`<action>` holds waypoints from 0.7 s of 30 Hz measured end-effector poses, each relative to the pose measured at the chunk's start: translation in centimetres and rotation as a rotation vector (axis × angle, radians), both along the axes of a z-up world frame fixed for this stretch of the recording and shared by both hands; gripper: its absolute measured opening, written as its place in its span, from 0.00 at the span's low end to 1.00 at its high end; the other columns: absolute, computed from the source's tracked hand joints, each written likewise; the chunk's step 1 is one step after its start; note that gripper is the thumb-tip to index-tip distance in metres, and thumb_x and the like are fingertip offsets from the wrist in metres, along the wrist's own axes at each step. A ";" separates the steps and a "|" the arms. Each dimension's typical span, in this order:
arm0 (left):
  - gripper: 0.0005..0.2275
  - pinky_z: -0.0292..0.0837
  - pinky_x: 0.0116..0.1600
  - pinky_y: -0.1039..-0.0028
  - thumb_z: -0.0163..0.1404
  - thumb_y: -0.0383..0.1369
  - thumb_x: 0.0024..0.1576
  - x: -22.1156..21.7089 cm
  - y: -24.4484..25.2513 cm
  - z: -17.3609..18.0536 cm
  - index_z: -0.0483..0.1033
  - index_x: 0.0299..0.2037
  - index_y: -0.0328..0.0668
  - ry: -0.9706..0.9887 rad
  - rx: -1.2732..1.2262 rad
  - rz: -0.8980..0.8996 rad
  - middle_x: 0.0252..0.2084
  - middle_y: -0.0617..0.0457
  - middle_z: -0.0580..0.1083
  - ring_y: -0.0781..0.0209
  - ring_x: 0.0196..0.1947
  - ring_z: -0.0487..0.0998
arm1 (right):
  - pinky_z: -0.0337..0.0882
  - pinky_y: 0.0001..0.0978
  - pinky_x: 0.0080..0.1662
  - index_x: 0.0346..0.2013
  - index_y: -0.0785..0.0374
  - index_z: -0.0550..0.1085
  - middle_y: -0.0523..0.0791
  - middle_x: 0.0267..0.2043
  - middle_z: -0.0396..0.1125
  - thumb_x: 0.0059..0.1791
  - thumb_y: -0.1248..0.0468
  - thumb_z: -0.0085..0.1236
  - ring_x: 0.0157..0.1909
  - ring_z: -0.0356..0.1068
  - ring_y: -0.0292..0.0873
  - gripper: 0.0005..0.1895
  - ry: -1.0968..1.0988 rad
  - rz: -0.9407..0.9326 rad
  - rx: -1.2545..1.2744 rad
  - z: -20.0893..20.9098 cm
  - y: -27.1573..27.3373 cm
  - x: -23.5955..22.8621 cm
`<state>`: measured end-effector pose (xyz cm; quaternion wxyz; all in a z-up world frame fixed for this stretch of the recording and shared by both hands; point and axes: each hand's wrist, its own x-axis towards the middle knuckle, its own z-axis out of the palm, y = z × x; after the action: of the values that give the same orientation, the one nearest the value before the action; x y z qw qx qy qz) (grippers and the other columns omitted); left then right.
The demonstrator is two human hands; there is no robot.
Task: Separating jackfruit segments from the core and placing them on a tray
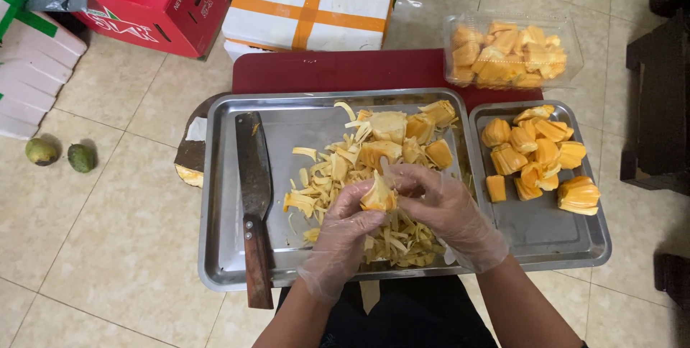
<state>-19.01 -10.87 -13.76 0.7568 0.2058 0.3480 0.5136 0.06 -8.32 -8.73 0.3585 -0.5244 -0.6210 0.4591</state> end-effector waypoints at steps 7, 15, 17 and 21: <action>0.23 0.75 0.55 0.66 0.65 0.30 0.48 -0.3 0.0 2.1 0.78 0.55 0.39 -0.011 0.004 -0.030 0.51 0.48 0.78 0.55 0.49 0.78 | 0.75 0.27 0.49 0.59 0.57 0.77 0.44 0.41 0.74 0.45 0.74 0.63 0.43 0.74 0.37 0.27 0.124 -0.002 -0.037 -0.6 -0.1 0.2; 0.31 0.69 0.63 0.70 0.64 0.38 0.48 0.0 0.2 2.1 0.73 0.64 0.44 0.110 0.047 0.040 0.68 0.52 0.70 0.60 0.60 0.71 | 0.81 0.29 0.48 0.51 0.56 0.79 0.45 0.44 0.80 0.44 0.72 0.60 0.46 0.78 0.37 0.20 0.046 -0.065 -0.028 0.7 0.0 -0.5; 0.30 0.70 0.60 0.71 0.63 0.35 0.48 0.0 0.2 2.4 0.73 0.64 0.46 0.135 0.025 0.067 0.62 0.51 0.70 0.60 0.54 0.73 | 0.80 0.29 0.49 0.47 0.59 0.81 0.45 0.44 0.79 0.45 0.74 0.60 0.47 0.78 0.38 0.16 0.108 -0.035 0.011 0.2 0.1 -0.3; 0.21 0.74 0.58 0.67 0.61 0.30 0.52 0.3 -0.1 2.3 0.76 0.58 0.43 0.227 0.087 0.122 0.60 0.51 0.72 0.58 0.56 0.73 | 0.81 0.32 0.44 0.41 0.65 0.82 0.48 0.40 0.78 0.48 0.67 0.55 0.41 0.78 0.42 0.11 0.110 0.021 0.088 1.6 0.1 -0.8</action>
<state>-18.75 -10.97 -11.43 0.6702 0.2736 0.4209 0.5466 -0.75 -8.21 -7.13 0.4101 -0.4755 -0.6255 0.4632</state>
